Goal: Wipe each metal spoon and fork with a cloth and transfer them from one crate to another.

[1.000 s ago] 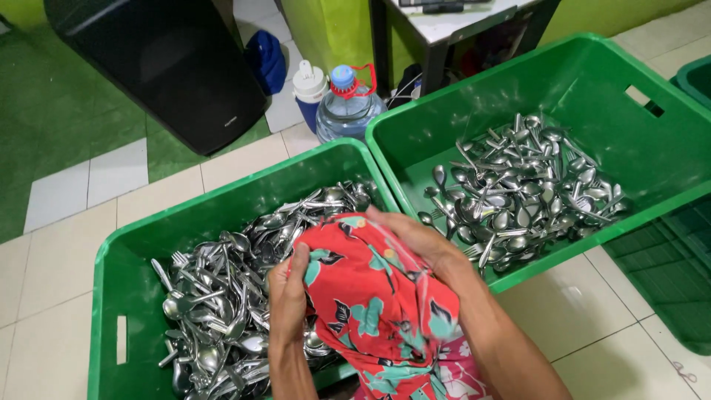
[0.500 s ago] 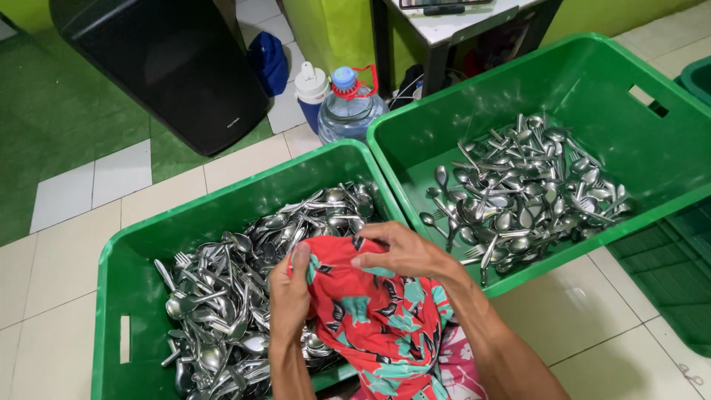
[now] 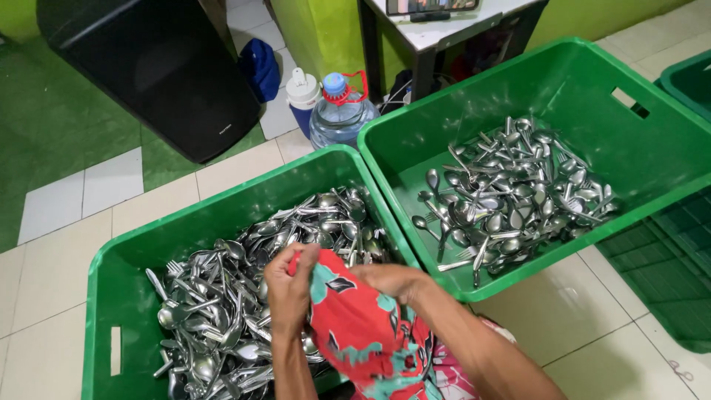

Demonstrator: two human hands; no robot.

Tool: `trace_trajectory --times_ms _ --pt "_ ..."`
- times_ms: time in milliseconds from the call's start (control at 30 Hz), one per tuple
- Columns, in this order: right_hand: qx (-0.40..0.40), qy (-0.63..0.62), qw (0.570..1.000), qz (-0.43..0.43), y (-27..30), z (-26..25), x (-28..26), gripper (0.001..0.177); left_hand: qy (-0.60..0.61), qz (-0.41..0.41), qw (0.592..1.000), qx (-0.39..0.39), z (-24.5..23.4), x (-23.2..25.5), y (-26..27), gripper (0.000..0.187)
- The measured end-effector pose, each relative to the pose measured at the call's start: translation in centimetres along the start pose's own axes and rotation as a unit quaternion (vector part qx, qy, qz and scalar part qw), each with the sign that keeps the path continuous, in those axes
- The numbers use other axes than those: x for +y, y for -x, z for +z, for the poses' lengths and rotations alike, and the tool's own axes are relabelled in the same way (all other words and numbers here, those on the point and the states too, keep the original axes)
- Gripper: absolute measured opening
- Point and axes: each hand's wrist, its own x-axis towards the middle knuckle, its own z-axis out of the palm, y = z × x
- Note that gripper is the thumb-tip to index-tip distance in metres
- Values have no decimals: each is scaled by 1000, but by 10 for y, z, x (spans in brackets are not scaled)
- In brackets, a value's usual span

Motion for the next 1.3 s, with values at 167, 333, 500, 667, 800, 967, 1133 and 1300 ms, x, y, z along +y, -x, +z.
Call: trace_trajectory --times_ms 167,333,500,667,800,967,1133,1300 --pt "-53 -196 977 -60 -18 -10 28 37 -150 40 987 47 8 10 0 37" --pt "-40 -134 987 -74 -7 -1 6 52 -136 -68 988 -7 -1 19 16 63" --pt "-18 -91 989 -114 -1 3 -6 36 -83 -152 981 -90 9 39 21 49" --pt "5 -51 987 -155 11 8 -29 30 -108 -117 987 -32 4 8 16 33" --pt "103 22 986 -129 34 22 -68 54 -102 -92 989 61 -1 4 15 26" --pt "151 172 947 -225 42 28 -73 43 139 -62 988 -23 8 11 17 22" --pt "53 61 971 -223 44 29 -70 36 223 -61 973 -25 13 15 13 23" --pt "175 123 944 -250 39 29 -64 14 36 -24 995 87 11 2 10 21"
